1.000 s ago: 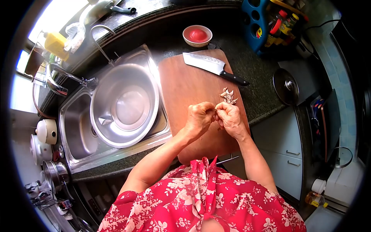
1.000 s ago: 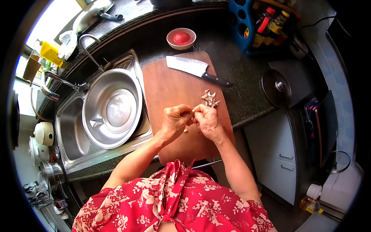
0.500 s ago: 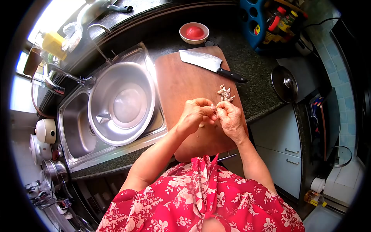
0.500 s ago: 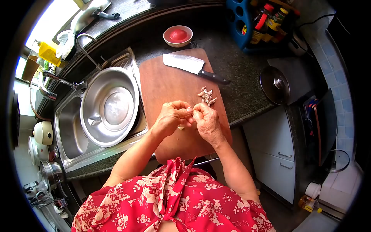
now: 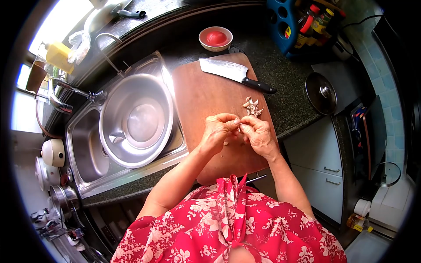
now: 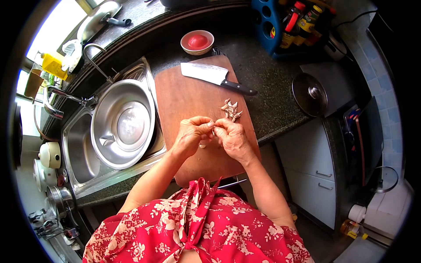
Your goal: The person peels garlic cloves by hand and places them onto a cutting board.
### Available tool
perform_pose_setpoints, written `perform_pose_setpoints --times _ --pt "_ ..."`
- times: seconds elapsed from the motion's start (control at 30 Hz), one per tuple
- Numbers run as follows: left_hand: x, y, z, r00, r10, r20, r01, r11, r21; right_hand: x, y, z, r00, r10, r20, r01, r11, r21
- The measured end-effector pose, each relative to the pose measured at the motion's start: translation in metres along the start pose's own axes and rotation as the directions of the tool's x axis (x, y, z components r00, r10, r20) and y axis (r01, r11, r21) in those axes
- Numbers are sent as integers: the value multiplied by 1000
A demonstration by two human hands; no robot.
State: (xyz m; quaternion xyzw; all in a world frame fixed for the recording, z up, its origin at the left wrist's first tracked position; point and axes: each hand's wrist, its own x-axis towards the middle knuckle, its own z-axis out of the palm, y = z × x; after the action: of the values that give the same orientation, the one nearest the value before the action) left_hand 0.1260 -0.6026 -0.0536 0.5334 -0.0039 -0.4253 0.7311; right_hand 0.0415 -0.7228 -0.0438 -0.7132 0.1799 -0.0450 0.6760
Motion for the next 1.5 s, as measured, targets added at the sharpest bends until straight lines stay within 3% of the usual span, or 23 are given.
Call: perform_pose_setpoints --times 0.13,0.2,0.27,0.33,0.37,0.43,0.47,0.53,0.77,0.83,0.93,1.0,1.17,1.23,1.27,1.33,1.37,1.5 --pt "-1 -2 -1 999 25 -36 -22 996 81 -1 3 3 996 -86 39 89 992 -91" --pt "-2 -3 1 996 67 -65 -57 989 137 -2 7 4 996 65 55 -67 997 35" --pt "-4 0 3 995 56 -87 -41 987 158 -2 10 5 997 69 43 -70 998 9" --pt "-7 4 4 996 28 -85 -11 981 193 -2 20 7 996 -87 -25 79 973 -219" --pt "-8 5 4 996 2 -87 18 974 226 -3 19 8 996 -86 -27 78 973 -218" --pt "-7 6 3 998 2 -59 13 968 252 -6 13 9 962 -274 9 255 881 -399" --pt "-7 6 2 999 2 -32 7 961 278 -7 11 9 962 -274 9 255 881 -398" --pt "-6 3 0 999 27 -23 -19 951 309 -9 8 9 993 -115 13 112 928 -354" --pt "-9 -6 5 979 202 42 -201 891 407 -8 13 1 989 -102 108 132 935 -329" --pt "-9 -2 5 982 180 52 -185 881 435 -10 15 2 987 -122 100 144 958 -248" --pt "-10 4 8 986 154 65 -167 867 469 -10 14 4 969 -238 61 246 930 -274" --pt "-11 8 10 986 151 73 -167 864 474 -9 16 3 970 -236 53 241 928 -283" --pt "-12 11 12 996 50 76 -73 940 334 -7 32 -1 971 -236 28 235 935 -267" --pt "-11 11 9 996 5 93 -30 963 269 -9 38 0 983 -183 -8 183 983 3" --pt "-11 11 7 993 -38 111 15 979 204 -11 28 -3 983 -183 -8 183 983 3" --pt "-8 9 3 986 -120 115 105 987 124 -16 -2 -11 992 78 103 -99 971 217" --pt "-7 9 2 972 -200 125 196 980 43 -14 2 -12 988 73 134 -115 936 334" --pt "-6 11 1 957 -239 167 245 969 -21 -12 8 -12 984 81 159 -150 857 493"
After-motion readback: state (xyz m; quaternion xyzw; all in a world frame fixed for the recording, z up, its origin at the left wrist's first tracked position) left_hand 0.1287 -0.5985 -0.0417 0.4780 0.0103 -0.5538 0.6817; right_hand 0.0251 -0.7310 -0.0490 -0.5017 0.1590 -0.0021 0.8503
